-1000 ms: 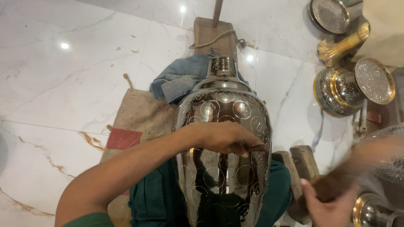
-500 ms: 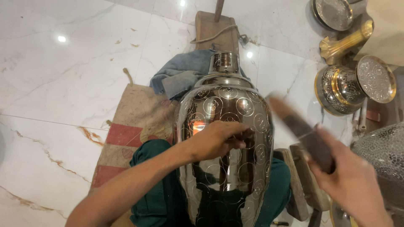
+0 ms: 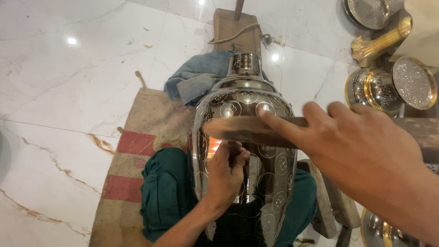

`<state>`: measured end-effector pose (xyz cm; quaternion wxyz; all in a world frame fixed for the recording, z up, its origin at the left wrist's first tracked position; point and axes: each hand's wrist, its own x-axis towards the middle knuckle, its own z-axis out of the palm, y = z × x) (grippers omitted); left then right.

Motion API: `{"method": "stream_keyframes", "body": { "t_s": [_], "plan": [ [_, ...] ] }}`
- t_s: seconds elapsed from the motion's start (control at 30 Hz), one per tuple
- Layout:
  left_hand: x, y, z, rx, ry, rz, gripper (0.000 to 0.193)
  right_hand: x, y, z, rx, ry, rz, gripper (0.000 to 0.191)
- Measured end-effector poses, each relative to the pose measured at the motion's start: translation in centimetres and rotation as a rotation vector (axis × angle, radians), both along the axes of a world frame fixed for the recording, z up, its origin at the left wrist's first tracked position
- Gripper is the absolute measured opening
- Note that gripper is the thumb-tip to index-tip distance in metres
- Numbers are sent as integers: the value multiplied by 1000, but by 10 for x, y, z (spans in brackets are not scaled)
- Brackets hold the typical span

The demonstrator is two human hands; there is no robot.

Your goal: The person sits on the floor with a large engraved brass vase held between the legs and hammers a small punch against the vase surface with a wooden mallet, working the decorative pattern across the body. The person occasionally repositions the punch and steadies the vase by hand while continuing to hammer.

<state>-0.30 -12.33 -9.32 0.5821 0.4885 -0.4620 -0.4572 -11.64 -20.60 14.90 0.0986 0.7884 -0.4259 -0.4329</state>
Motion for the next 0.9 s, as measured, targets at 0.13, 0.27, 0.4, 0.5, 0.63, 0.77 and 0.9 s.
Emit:
{"method": "stream_keyframes", "body": {
  "t_s": [0.13, 0.27, 0.4, 0.5, 0.63, 0.77, 0.9],
  "plan": [
    [-4, 7, -3, 53, -60, 73, 15, 15, 0, 4, 8, 54, 183, 89],
    [-6, 6, -5, -8, -93, 97, 13, 8, 1, -3, 53, -210, -80, 78],
    [-10, 4, -5, 81, 70, 111, 15, -15, 4, -15, -7, 68, 140, 85],
    [-13, 4, -4, 97, -3, 196, 20, -29, 0, -29, 37, 69, -52, 88],
    [-15, 5, -2, 151, -74, 225, 23, -36, -7, -40, 85, 145, -119, 93],
    [-17, 6, -1, 148, -59, 254, 23, -23, -9, -27, -91, 131, 286, 93],
    [-20, 7, -2, 65, -110, 275, 23, -3, -10, -9, 24, -384, -15, 87]
  ]
}}
